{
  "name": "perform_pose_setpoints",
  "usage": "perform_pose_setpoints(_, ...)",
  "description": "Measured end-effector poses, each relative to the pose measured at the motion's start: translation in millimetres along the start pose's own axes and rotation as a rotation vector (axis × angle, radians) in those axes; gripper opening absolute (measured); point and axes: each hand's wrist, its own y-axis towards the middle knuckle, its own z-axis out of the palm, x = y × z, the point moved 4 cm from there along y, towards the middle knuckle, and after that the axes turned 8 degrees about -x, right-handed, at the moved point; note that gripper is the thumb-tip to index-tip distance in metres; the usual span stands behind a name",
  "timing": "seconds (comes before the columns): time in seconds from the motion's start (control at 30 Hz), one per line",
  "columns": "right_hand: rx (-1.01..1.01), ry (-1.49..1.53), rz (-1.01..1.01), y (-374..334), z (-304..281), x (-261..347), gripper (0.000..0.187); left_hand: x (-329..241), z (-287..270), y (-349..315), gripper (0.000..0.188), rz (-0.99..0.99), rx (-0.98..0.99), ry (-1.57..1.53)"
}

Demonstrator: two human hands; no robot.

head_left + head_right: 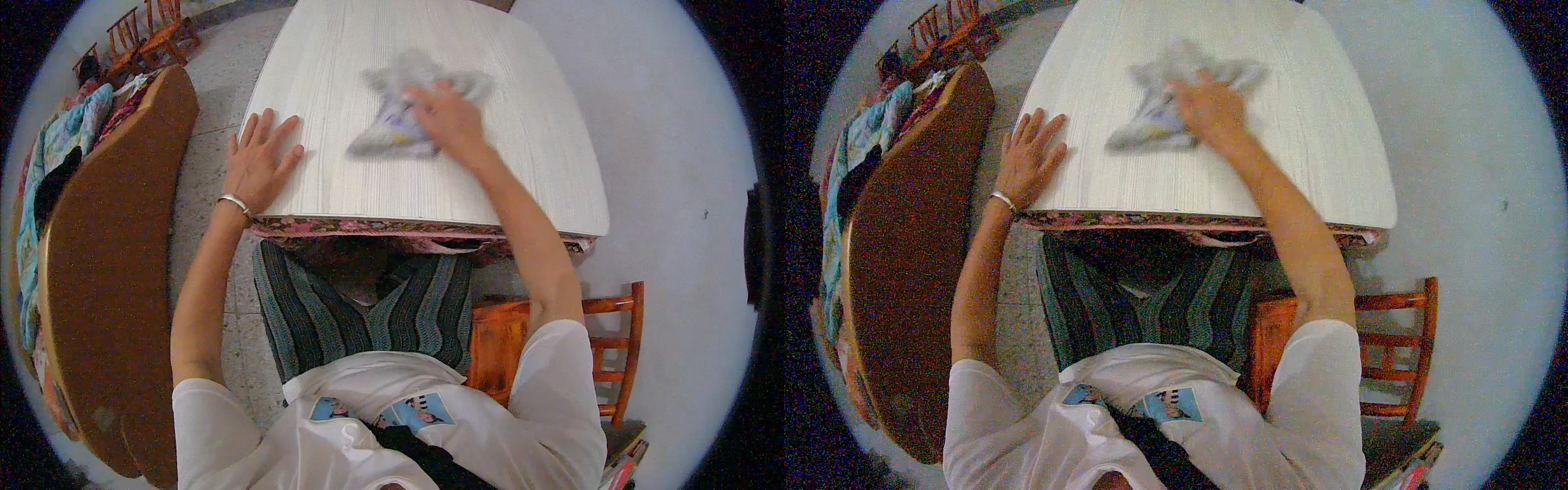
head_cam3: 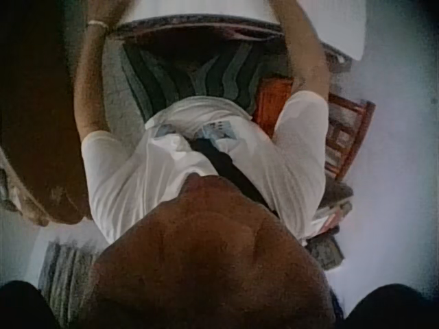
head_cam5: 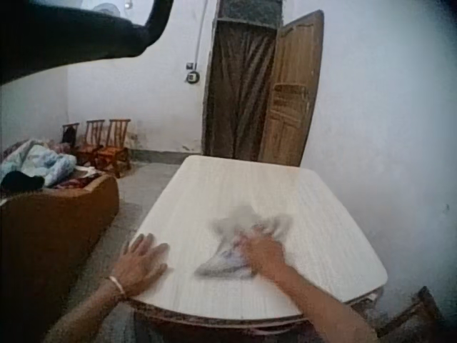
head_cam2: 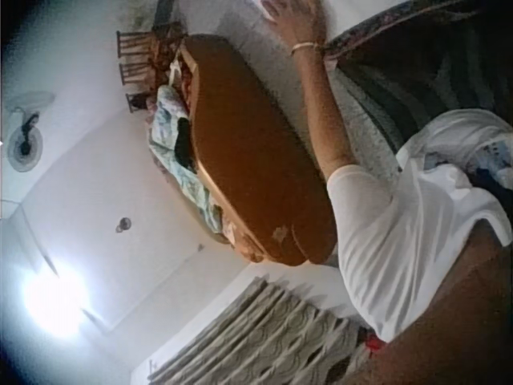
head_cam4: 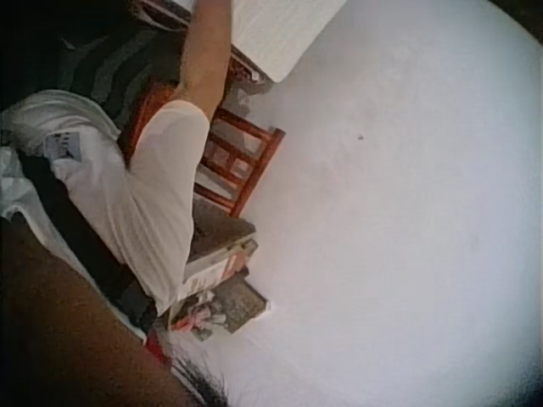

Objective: The person wipes the surface of a white table using a cloth. They systematically clean the tabletop by moving the cloth in circular and sweeping motions across the entire surface.

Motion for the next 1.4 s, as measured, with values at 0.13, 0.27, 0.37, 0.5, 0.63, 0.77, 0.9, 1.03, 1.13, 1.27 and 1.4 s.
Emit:
perform_pose_setpoints(0.13, -0.123, 0.245, -0.266, -72, -48, 46, 0.036, 1, -3, -5, 0.05, 0.018, -0.008, -0.005)
perform_pose_setpoints(0.27, 0.06, 0.093, 0.125, -134, -92, -30, 0.037, -6, -13, -5, 0.049, 0.008, -0.03, 0.008)
perform_pose_setpoints(0.37, 0.001, -0.165, 0.355, -156, -116, -131, 0.04, -9, -24, -7, 0.049, 0.003, -0.05, 0.0)
perform_pose_setpoints(0.5, -0.109, -0.314, 0.446, -140, -126, -229, 0.039, -12, -23, -5, 0.049, 0.013, -0.078, -0.046)
perform_pose_setpoints(0.63, -0.082, -0.277, 0.427, -98, -90, -201, 0.037, -7, -16, -1, 0.047, 0.042, -0.106, -0.078)
perform_pose_setpoints(0.77, -0.079, -0.12, 0.145, -96, -86, -77, 0.037, -3, -13, -3, 0.048, 0.018, -0.043, -0.035)
perform_pose_setpoints(0.9, 0.002, -0.009, 0.246, -144, -107, -65, 0.037, -2, -18, -7, 0.048, 0.021, -0.035, 0.007)
perform_pose_setpoints(1.03, -0.099, -0.285, 0.388, -191, -129, -166, 0.038, -8, -19, -4, 0.048, 0.028, -0.05, -0.015)
perform_pose_setpoints(1.13, -0.11, -0.322, 0.561, -186, -136, -235, 0.038, -10, -16, -1, 0.047, 0.024, -0.071, -0.041)
perform_pose_setpoints(1.27, -0.084, -0.414, 0.632, -172, -122, -252, 0.039, -11, -14, -1, 0.047, 0.033, -0.06, -0.065)
perform_pose_setpoints(1.4, -0.07, -0.284, 0.455, -175, -117, -176, 0.039, -7, -17, -4, 0.047, 0.035, -0.061, -0.04)
